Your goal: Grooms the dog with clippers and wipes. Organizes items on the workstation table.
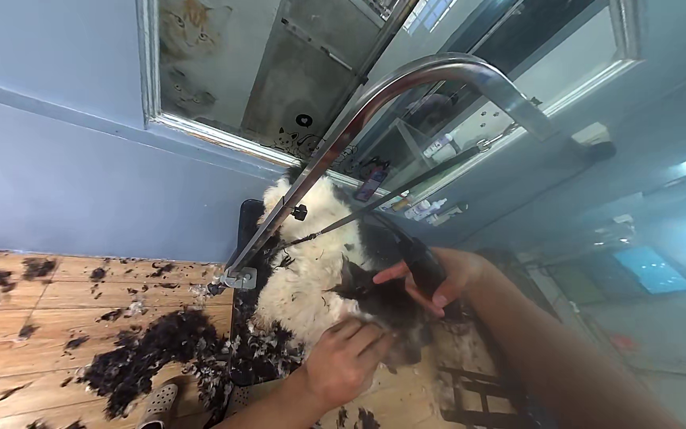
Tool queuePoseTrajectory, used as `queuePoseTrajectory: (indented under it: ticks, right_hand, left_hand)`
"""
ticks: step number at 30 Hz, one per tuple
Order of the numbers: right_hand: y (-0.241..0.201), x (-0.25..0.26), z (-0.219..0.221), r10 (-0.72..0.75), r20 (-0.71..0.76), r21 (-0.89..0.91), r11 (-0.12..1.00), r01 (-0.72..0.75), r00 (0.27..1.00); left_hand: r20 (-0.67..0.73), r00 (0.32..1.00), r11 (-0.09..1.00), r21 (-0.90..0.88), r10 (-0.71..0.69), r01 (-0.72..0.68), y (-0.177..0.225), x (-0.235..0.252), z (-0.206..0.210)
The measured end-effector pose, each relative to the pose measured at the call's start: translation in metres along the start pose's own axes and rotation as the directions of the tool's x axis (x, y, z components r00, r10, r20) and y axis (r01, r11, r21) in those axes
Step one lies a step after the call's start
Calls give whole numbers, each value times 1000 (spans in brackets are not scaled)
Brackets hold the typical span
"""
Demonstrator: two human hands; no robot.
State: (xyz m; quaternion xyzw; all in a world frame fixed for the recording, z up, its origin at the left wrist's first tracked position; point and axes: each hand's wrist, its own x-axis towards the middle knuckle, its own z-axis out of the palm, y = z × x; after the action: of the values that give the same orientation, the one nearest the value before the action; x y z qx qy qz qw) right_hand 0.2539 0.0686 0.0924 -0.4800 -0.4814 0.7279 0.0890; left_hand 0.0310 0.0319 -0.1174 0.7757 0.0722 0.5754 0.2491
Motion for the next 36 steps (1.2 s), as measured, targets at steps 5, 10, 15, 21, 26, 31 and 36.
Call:
queuePoseTrajectory:
  ticks: [5, 10, 15, 21, 26, 31, 36]
  right_hand:
    - [17, -13, 6, -191, -21, 34, 981, 192, 981]
    - [45, -35, 25, -288, -552, -118, 956, 268, 782]
    - [84, -22, 55, -153, -757, -118, 988, 97, 635]
    - [115, 9, 68, -234, -843, -223, 971, 83, 485]
    - [128, 25, 65, -256, -899, -201, 962, 184, 355]
    - [139, 26, 54, -286, -881, -199, 946, 254, 377]
    - [144, 29, 49, -299, -868, -198, 941, 275, 397]
  left_hand:
    - [-1, 1000, 1000, 20, -3, 3, -3, 0, -3]
    - [2, 1000, 1000, 1, -18, 18, -16, 0, -12]
    - [-54, 998, 999, -30, -36, 35, -25, -3, -25]
    - [0, 978, 965, -162, -209, 206, -17, 4, -45]
    - [93, 741, 567, -583, -664, 582, 2, 16, -54]
    - [138, 641, 397, -682, -755, 614, 6, 18, -58]
    - [104, 675, 481, -623, -730, 617, 11, 20, -59]
